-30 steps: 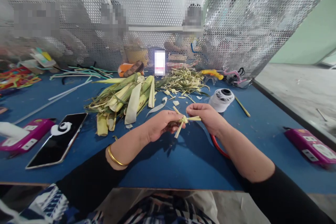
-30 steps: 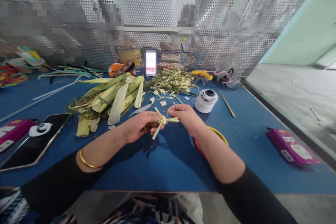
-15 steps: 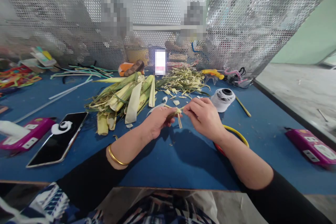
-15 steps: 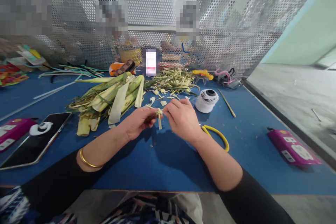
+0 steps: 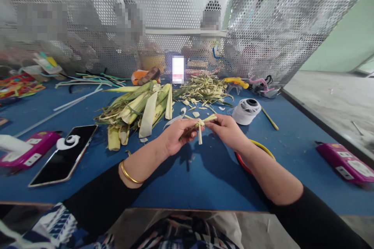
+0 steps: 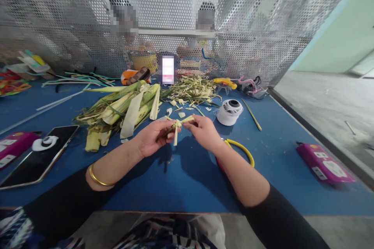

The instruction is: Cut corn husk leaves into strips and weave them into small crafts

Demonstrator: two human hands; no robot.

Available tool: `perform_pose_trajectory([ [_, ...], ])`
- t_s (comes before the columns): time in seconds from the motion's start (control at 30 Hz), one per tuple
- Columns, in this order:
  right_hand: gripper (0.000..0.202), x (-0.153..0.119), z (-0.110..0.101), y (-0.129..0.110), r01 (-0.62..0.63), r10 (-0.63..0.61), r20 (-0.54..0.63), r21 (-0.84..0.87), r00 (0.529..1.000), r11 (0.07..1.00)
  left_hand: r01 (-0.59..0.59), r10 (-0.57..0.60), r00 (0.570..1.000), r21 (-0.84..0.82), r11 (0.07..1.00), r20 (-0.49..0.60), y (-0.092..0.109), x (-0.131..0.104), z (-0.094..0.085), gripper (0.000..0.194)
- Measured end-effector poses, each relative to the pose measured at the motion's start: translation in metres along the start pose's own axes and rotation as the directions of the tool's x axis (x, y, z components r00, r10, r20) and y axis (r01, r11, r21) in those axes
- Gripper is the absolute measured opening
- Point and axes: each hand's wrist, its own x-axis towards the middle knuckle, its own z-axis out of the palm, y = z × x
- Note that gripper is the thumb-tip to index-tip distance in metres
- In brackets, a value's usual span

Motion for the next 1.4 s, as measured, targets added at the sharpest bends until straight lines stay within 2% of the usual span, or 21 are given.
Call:
perform_pose_trajectory([
  [0.07,0.017,0.0,-0.002,-0.001,-0.026,0.021,0.072,0.076,0.997,0.997,0.024,-0.027,0.997,0.045,0.999,0.069,0.0,-0.001,-0.001,0.015],
  [0.17,0.012,0.001,-0.01,-0.005,-0.026,0.002,0.227,0.101,0.974,0.995,0.071,-0.093,0.986,0.152,0.986,0.142,0.002,-0.002,-0.001,0.016],
  [0.27,0.016,0.002,-0.019,-0.006,0.01,-0.041,0.398,0.078,0.916,0.997,0.109,-0.161,0.975,0.301,0.947,0.153,0.004,-0.004,-0.001,0.015],
  [0.33,0.016,0.003,-0.024,-0.006,0.066,-0.08,0.451,0.047,0.889,0.997,0.107,-0.178,0.974,0.401,0.91,0.143,0.004,-0.005,-0.001,0.014],
  [0.4,0.015,0.004,-0.025,-0.006,0.152,-0.136,0.424,-0.004,0.895,0.988,0.081,-0.155,0.98,0.466,0.881,0.123,0.004,-0.005,0.0,0.014],
  [0.53,0.016,0.002,-0.02,-0.008,0.362,-0.311,0.262,-0.177,0.914,0.915,0.032,-0.045,0.999,0.5,0.866,0.014,0.001,-0.002,0.0,0.015],
  [0.67,0.018,-0.005,-0.011,-0.015,0.515,-0.513,0.15,-0.483,0.845,0.708,0.014,0.039,0.993,0.435,0.9,-0.112,0.0,0.001,0.0,0.02],
  [0.77,0.023,-0.01,-0.005,-0.018,0.519,-0.587,0.138,-0.652,0.798,0.552,-0.003,0.045,0.991,0.318,0.948,-0.127,0.0,0.003,0.0,0.022],
  [0.83,0.024,-0.011,-0.003,-0.018,0.498,-0.598,0.123,-0.696,0.792,0.517,-0.012,0.043,0.99,0.227,0.974,-0.132,0.0,0.003,0.0,0.019],
  [0.97,0.023,-0.011,0.0,-0.017,0.419,-0.585,0.023,-0.721,0.81,0.552,-0.007,0.018,0.99,0.074,0.997,-0.139,-0.001,0.003,0.0,0.015],
  [1.17,0.02,-0.012,0.008,-0.013,0.33,-0.541,-0.162,-0.639,0.825,0.695,0.028,-0.032,0.995,-0.052,0.998,-0.092,0.001,0.001,0.001,0.011],
  [1.33,0.016,-0.009,0.012,-0.007,0.268,-0.357,-0.235,-0.339,0.904,0.902,0.024,-0.027,0.998,-0.064,0.998,-0.049,0.002,0.0,0.002,0.01],
  [1.4,0.016,-0.007,0.011,-0.004,0.209,-0.26,-0.247,-0.213,0.934,0.954,0.018,-0.02,0.999,-0.054,0.998,-0.035,0.002,0.0,0.002,0.01],
])
